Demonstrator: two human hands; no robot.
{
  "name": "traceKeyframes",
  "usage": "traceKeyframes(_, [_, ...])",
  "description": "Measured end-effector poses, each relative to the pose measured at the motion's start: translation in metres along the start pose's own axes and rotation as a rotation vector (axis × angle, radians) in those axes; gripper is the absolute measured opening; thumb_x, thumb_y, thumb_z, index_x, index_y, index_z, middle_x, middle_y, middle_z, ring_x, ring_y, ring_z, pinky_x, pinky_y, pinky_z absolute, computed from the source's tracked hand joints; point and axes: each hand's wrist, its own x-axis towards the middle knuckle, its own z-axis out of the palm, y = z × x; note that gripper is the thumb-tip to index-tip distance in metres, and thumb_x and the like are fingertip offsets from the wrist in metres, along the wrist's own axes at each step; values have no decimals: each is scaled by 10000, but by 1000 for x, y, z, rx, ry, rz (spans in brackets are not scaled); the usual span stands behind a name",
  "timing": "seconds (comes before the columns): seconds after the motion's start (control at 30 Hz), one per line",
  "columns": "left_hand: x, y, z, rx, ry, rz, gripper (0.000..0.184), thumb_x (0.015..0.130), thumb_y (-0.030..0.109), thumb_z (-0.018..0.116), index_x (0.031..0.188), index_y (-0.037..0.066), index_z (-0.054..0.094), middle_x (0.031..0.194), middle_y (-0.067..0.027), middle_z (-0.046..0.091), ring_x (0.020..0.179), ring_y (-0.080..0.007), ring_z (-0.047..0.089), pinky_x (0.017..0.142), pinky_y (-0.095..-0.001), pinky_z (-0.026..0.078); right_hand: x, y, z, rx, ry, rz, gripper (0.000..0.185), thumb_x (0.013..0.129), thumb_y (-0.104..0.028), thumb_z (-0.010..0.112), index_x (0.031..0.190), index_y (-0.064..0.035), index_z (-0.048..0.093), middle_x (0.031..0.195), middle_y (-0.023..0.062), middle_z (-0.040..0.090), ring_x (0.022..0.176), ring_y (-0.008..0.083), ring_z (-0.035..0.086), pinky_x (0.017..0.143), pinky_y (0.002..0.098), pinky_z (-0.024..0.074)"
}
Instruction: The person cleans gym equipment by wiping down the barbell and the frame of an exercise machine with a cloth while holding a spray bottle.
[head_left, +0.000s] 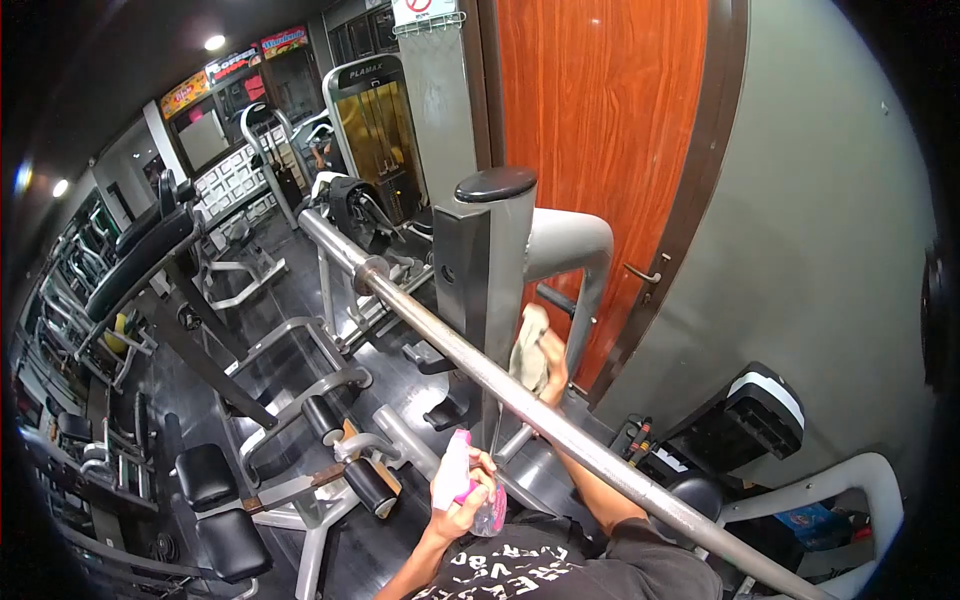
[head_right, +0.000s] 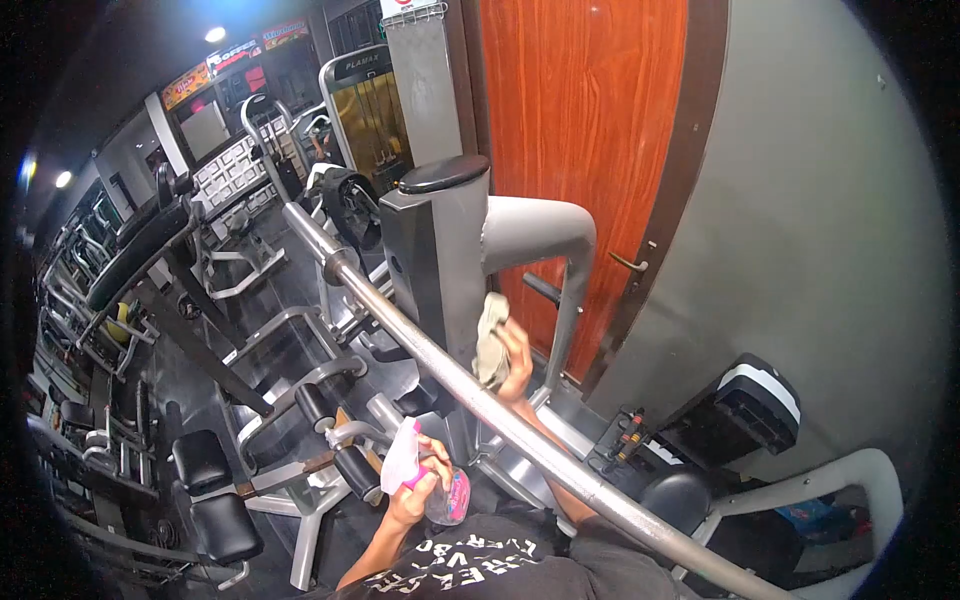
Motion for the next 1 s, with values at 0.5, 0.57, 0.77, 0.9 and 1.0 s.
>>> traceKeyframes(0.5, [-24,4,-11,34,82,41,495,851,116,643,1251,0,376,1012,-158,520,670,-136,562,626,-254,464,-36,-13,18,-215,-272,-45,274,778,-155,655,1031,-49,651,1172,134,597,1143,389,521,978,485,414])
traceKeyframes(0.57, [-34,-5,-17,82,80,-8,483,842,98,641,1237,-6,382,1014,-161,519,670,-130,562,624,-249,467,-73,-10,-3,-246,-461,13,326,791,-174,654,1090,-46,630,1173,150,593,1114,376,545,978,462,414])
traceKeyframes(0.77, [-38,-5,-14,164,25,-3,438,828,28,619,1202,-19,395,1009,-161,516,675,-126,565,622,-256,475,-43,-31,-5,28,-228,286,350,799,-121,639,1137,-38,595,1240,223,532,1174,393,495,1000,450,389])
traceKeyframes(0.9, [-37,-17,-18,204,71,57,415,832,11,605,1189,-23,398,1006,-166,518,656,-121,565,621,-251,475,12,-35,26,-91,-128,41,412,774,-157,714,1159,-75,593,1359,224,448,1256,389,439,1033,442,371])
traceKeyframes(1.0, [-35,-35,-21,344,162,149,409,837,60,612,1179,-27,406,890,-141,569,640,-115,566,642,-261,478,-16,-19,42,-193,-208,-66,281,825,-106,642,1104,-74,622,1325,188,491,1253,423,424,1038,484,344])
